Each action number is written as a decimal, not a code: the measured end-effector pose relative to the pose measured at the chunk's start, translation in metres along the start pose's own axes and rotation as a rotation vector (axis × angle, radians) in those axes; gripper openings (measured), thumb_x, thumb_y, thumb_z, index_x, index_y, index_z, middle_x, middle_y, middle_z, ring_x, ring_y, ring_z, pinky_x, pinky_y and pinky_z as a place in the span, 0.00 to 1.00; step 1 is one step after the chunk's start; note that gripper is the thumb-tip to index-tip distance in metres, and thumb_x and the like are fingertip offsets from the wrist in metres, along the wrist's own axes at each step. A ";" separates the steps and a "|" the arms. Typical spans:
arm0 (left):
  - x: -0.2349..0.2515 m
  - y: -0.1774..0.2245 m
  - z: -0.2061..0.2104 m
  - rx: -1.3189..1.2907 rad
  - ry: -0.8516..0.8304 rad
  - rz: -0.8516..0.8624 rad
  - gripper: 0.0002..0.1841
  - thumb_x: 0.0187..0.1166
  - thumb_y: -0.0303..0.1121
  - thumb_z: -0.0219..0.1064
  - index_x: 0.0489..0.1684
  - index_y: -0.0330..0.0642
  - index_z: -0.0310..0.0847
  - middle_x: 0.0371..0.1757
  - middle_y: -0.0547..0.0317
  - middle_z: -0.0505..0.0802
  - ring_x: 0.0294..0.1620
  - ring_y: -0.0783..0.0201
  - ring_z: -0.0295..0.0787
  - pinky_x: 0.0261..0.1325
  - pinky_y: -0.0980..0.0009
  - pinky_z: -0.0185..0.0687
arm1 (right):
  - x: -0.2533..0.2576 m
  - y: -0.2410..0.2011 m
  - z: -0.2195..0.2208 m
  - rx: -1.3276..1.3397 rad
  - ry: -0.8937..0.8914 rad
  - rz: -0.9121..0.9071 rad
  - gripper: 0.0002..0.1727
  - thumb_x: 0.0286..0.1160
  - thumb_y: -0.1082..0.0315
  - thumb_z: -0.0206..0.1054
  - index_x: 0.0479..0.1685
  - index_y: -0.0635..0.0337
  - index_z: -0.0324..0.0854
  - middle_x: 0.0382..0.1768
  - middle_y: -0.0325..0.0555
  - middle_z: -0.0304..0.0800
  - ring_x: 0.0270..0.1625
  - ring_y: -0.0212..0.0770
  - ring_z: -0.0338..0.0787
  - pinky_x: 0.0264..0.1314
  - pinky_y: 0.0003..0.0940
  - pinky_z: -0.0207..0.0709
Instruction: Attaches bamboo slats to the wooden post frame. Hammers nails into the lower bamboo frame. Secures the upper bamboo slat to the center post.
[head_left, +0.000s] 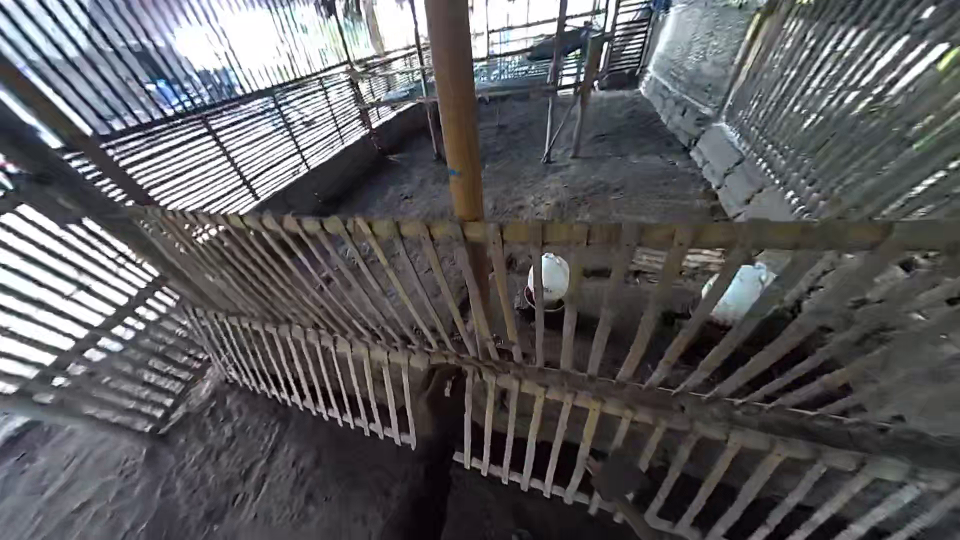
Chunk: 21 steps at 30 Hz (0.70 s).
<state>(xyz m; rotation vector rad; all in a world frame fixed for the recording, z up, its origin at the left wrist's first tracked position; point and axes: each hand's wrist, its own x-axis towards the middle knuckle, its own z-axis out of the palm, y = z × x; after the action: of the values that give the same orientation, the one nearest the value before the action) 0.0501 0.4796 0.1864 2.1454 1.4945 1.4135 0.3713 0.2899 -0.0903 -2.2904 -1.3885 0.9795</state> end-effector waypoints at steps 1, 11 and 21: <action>0.034 -0.005 0.004 0.009 0.020 0.102 0.06 0.73 0.34 0.75 0.39 0.43 0.95 0.46 0.56 0.96 0.49 0.64 0.94 0.56 0.66 0.92 | -0.008 -0.053 -0.042 0.042 -0.151 -0.003 0.35 0.80 0.48 0.68 0.77 0.67 0.75 0.63 0.66 0.88 0.67 0.62 0.88 0.69 0.64 0.78; 0.252 -0.041 0.081 -0.100 0.155 0.742 0.05 0.75 0.36 0.75 0.39 0.48 0.95 0.50 0.55 0.94 0.63 0.52 0.87 0.70 0.54 0.79 | -0.050 -0.329 -0.102 0.800 0.223 -0.368 0.37 0.78 0.42 0.65 0.71 0.67 0.69 0.32 0.40 0.86 0.25 0.34 0.85 0.28 0.36 0.85; 0.305 -0.070 0.127 -0.214 0.109 0.900 0.05 0.74 0.34 0.73 0.38 0.46 0.95 0.50 0.55 0.94 0.61 0.53 0.87 0.71 0.53 0.78 | -0.011 -0.423 -0.016 0.724 0.634 -0.211 0.44 0.84 0.34 0.55 0.78 0.70 0.69 0.26 0.42 0.87 0.21 0.34 0.84 0.25 0.38 0.85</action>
<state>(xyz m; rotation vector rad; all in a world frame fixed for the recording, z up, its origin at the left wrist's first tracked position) 0.1178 0.8023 0.2582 2.7419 0.3023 1.8225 0.0966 0.4908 0.1614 -1.6443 -0.8006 0.4906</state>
